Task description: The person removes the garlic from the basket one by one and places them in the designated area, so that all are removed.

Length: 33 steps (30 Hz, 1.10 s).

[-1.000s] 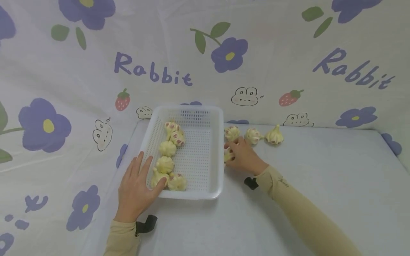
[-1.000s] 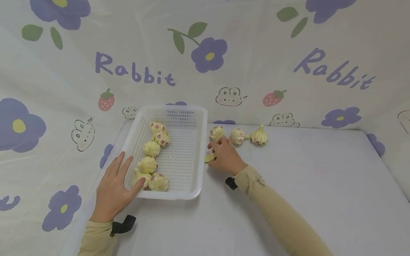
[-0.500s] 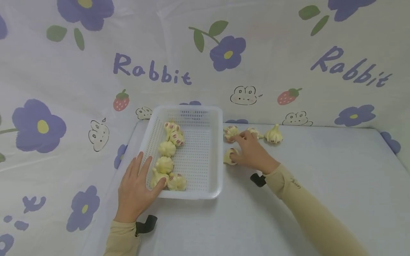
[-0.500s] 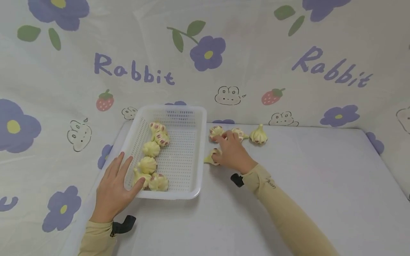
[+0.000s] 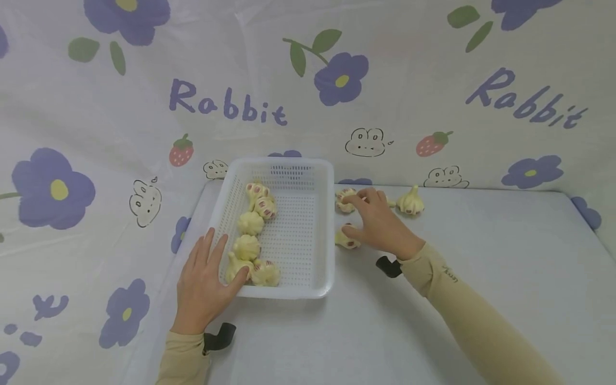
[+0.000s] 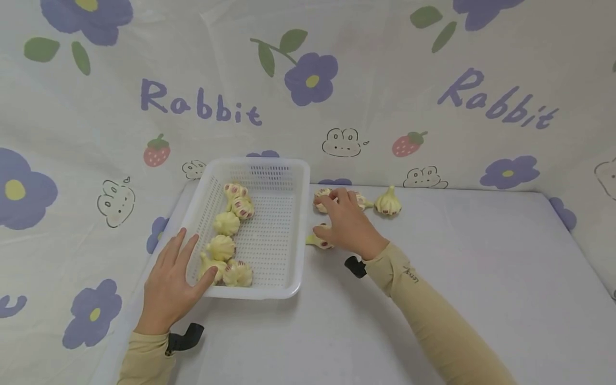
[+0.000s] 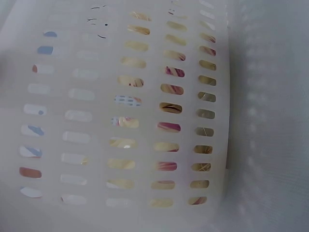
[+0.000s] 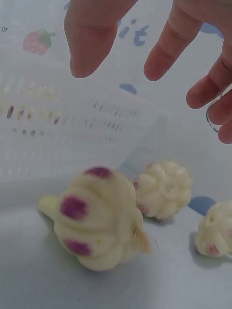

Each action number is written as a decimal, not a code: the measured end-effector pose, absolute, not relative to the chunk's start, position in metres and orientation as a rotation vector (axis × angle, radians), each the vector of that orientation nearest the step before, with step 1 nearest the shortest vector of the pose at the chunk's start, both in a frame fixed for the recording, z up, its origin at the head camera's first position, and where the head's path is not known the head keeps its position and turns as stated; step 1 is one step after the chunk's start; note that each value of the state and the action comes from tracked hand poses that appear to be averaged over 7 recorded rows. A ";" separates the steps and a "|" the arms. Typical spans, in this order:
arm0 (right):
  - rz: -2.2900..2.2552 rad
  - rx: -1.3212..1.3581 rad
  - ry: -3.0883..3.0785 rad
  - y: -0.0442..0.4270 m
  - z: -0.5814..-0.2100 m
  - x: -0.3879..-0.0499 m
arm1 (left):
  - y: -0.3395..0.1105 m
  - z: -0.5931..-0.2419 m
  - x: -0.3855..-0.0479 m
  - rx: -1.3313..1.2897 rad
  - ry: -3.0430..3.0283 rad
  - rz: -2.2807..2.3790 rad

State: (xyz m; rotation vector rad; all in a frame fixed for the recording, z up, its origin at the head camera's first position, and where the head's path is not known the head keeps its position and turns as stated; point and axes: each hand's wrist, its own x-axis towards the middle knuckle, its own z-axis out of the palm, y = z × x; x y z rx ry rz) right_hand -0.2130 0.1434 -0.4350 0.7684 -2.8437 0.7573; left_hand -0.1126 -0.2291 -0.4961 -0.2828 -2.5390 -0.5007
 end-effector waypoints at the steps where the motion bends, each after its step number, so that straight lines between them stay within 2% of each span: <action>1: 0.765 0.770 -2.849 0.142 -0.432 -0.212 | -0.229 -0.496 -0.112 -0.281 -2.541 -0.500; 12: 0.757 0.859 -2.819 0.122 -0.407 -0.211 | -0.228 -0.493 -0.111 -0.268 -2.559 -0.501; 33: 0.653 0.908 -2.953 0.079 -0.390 -0.221 | -0.225 -0.485 -0.107 -0.254 -2.621 -0.495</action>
